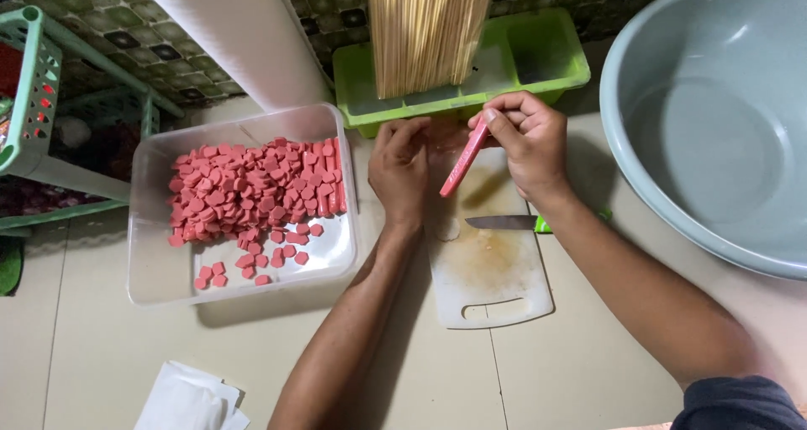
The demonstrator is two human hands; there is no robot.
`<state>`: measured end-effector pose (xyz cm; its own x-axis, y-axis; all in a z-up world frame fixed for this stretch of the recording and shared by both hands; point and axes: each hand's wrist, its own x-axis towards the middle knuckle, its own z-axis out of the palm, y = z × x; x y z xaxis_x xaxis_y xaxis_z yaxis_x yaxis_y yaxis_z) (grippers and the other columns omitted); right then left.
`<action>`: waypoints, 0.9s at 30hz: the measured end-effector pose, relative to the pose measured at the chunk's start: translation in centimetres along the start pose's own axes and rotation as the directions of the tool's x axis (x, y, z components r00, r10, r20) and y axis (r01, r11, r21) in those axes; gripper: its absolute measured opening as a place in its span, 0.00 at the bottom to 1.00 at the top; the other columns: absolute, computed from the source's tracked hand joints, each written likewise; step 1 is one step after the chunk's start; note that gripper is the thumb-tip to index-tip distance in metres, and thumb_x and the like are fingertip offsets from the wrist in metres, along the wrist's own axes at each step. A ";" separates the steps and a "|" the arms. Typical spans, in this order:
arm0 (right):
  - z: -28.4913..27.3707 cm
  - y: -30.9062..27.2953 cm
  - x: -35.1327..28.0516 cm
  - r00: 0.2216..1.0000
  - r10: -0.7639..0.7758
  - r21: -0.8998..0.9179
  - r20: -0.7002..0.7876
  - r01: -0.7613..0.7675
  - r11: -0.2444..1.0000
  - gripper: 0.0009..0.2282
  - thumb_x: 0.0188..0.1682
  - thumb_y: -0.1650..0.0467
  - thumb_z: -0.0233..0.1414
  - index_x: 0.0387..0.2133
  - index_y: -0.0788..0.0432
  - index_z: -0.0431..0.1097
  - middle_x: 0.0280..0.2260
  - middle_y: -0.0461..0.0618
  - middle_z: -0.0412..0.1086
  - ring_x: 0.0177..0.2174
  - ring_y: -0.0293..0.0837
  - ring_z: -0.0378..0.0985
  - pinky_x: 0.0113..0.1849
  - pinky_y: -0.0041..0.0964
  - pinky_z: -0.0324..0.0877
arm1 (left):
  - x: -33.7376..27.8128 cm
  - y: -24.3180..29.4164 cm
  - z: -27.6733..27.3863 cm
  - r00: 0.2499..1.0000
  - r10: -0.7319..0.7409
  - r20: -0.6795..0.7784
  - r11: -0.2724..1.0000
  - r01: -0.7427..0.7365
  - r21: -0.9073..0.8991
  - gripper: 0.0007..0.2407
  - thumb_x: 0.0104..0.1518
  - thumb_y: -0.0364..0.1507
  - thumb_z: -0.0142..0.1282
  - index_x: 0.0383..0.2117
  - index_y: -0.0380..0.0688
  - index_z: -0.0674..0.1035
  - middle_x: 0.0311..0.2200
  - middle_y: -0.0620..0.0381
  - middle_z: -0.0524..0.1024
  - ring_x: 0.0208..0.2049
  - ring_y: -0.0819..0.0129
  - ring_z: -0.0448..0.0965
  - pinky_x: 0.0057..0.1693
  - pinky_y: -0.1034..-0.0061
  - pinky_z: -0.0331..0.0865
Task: Cutting pink sausages into thin slices using a small knife on a white cutting board.
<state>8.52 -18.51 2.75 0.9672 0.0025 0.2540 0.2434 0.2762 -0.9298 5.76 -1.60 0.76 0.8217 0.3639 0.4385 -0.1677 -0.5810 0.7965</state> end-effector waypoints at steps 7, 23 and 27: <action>-0.2 0.3 0.1 0.999 0.004 -0.046 0.033 -0.003 0.999 0.07 0.56 0.74 0.54 0.42 0.70 0.68 0.32 0.65 0.76 0.31 0.46 0.82 0.33 0.41 0.83 | -0.6 -3.0 1.0 0.989 0.022 0.146 0.994 -0.037 0.104 0.16 0.50 0.21 0.60 0.44 0.54 0.84 0.36 0.58 0.82 0.40 0.52 0.80 0.52 0.62 0.73; 1.7 -2.5 -1.0 0.986 -0.020 0.035 0.167 0.014 0.999 0.08 0.56 0.73 0.53 0.41 0.69 0.67 0.37 0.68 0.75 0.36 0.47 0.82 0.37 0.42 0.82 | -2.3 3.2 -3.2 0.840 -0.018 0.543 0.674 0.411 -0.614 0.11 0.69 0.33 0.49 0.51 0.47 0.81 0.26 0.57 0.83 0.26 0.80 0.78 0.34 0.84 0.73; 2.1 -3.6 -1.4 0.978 -0.072 -0.076 0.197 0.089 0.993 0.07 0.56 0.73 0.53 0.41 0.70 0.68 0.40 0.67 0.75 0.38 0.46 0.81 0.38 0.43 0.82 | -2.5 3.2 -3.7 0.831 -0.033 0.555 0.584 0.467 -0.664 0.14 0.67 0.31 0.54 0.56 0.44 0.79 0.34 0.53 0.84 0.31 0.79 0.80 0.36 0.84 0.74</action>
<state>6.15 -17.46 6.28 0.9137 0.1720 0.3682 0.3332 0.2016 -0.9211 1.14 -1.71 3.77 0.9908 -0.0826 0.1071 -0.0761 0.3138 0.9464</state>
